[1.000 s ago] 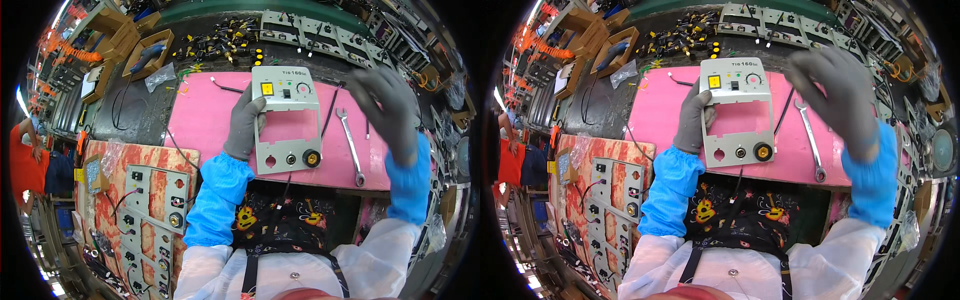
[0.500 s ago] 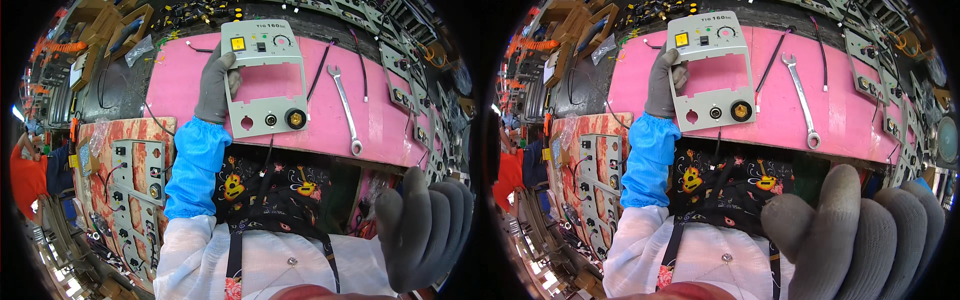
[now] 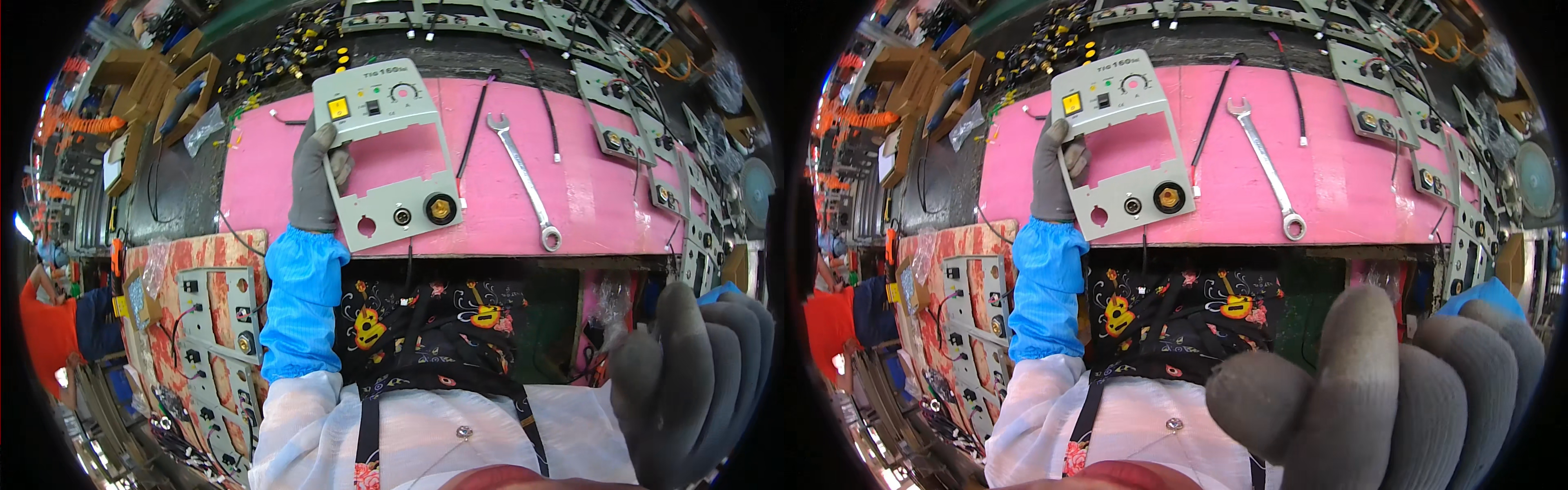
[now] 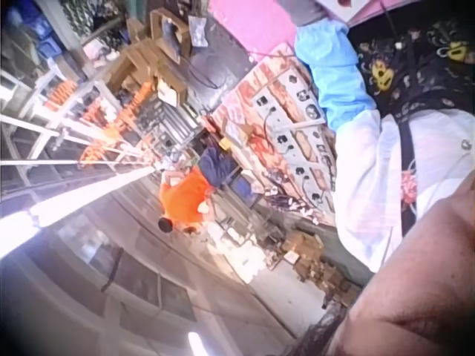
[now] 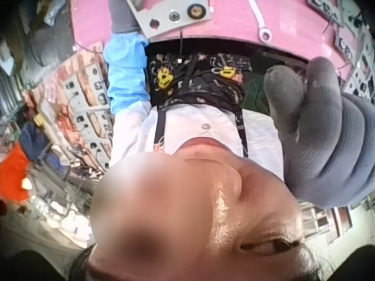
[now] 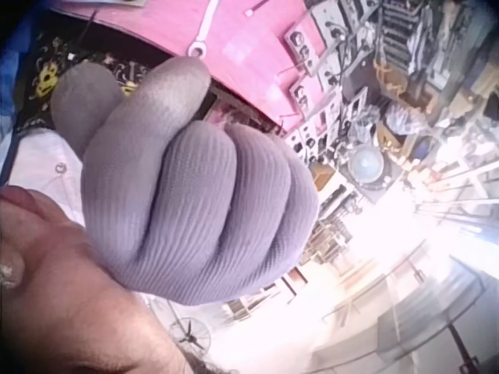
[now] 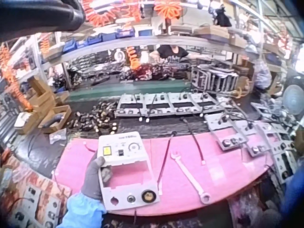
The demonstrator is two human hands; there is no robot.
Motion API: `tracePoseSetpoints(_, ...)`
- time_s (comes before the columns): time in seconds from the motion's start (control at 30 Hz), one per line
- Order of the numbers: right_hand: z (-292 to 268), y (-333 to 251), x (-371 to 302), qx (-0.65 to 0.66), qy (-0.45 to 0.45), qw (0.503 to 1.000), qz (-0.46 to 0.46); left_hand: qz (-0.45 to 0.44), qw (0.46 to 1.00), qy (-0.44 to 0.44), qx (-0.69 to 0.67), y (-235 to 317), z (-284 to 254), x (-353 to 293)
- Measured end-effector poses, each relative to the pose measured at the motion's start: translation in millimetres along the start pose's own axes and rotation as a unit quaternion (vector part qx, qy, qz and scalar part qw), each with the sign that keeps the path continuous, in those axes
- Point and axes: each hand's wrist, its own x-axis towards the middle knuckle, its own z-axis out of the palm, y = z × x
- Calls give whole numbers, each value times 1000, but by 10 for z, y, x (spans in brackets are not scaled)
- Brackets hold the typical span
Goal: The person assembles and wires components onto an electronic control panel, attaching switches and dials with a wrench and screwdriver.
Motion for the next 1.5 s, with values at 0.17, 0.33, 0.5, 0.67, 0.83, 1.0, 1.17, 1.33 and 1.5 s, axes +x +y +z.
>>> tracePoseSetpoints(0.17,-132,-38,-168,-12,18,994,110,-6,1000,-4,-25,-41,98,37)
tracePoseSetpoints(0.33,248,392,-430,70,44,996,-25,-33,994,6,-106,-134,25,56)
tracePoseSetpoints(0.5,1666,-335,-184,251,113,959,75,47,998,19,42,300,988,-210)
tracePoseSetpoints(0.67,2018,-426,-4,247,169,942,151,27,992,-4,127,425,1705,-159)
tracePoseSetpoints(0.83,2289,-192,-94,209,302,897,246,127,951,-204,195,296,2214,123)
tracePoseSetpoints(1.0,2177,122,-552,663,280,473,508,246,919,-228,208,32,2359,285)
tracePoseSetpoints(1.17,2076,162,-1111,700,302,394,513,327,805,-169,464,-501,1971,728)
tracePoseSetpoints(1.33,2003,264,-1284,708,322,328,537,346,604,-305,650,-1167,2035,994)
tracePoseSetpoints(1.5,1956,295,-1255,712,314,374,505,242,538,-309,746,-1384,2091,1012)
